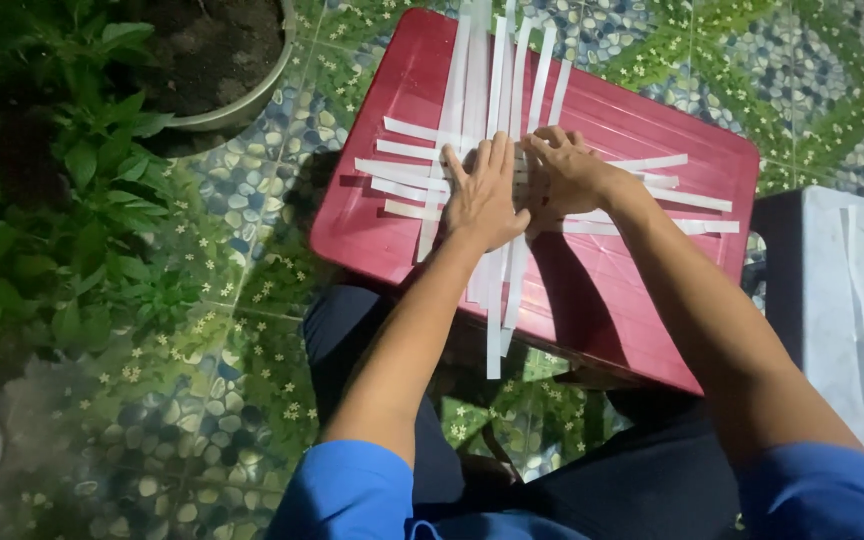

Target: Weaving white plastic strips into a grid pattern on a small red stool.

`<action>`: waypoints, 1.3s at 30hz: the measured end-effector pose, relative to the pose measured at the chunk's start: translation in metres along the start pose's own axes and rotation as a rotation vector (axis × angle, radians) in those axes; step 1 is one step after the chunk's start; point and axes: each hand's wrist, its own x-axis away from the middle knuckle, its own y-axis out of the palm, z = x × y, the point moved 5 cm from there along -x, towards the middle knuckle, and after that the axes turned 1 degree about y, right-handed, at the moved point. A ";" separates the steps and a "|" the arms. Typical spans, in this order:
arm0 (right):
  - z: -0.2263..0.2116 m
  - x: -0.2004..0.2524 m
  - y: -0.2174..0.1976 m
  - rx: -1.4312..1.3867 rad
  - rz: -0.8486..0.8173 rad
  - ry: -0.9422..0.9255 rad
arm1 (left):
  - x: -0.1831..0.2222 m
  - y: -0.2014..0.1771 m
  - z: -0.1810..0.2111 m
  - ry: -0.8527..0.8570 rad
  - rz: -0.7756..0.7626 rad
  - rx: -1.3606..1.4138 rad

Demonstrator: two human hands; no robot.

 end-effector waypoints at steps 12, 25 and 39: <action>0.006 -0.008 0.005 -0.073 0.022 -0.051 | -0.001 0.003 -0.001 -0.020 -0.003 0.041; -0.002 0.000 0.000 0.252 0.164 -0.246 | 0.001 -0.010 0.000 0.014 0.020 0.060; 0.039 -0.042 0.046 0.250 0.153 -0.100 | 0.009 -0.026 0.004 0.012 0.008 0.121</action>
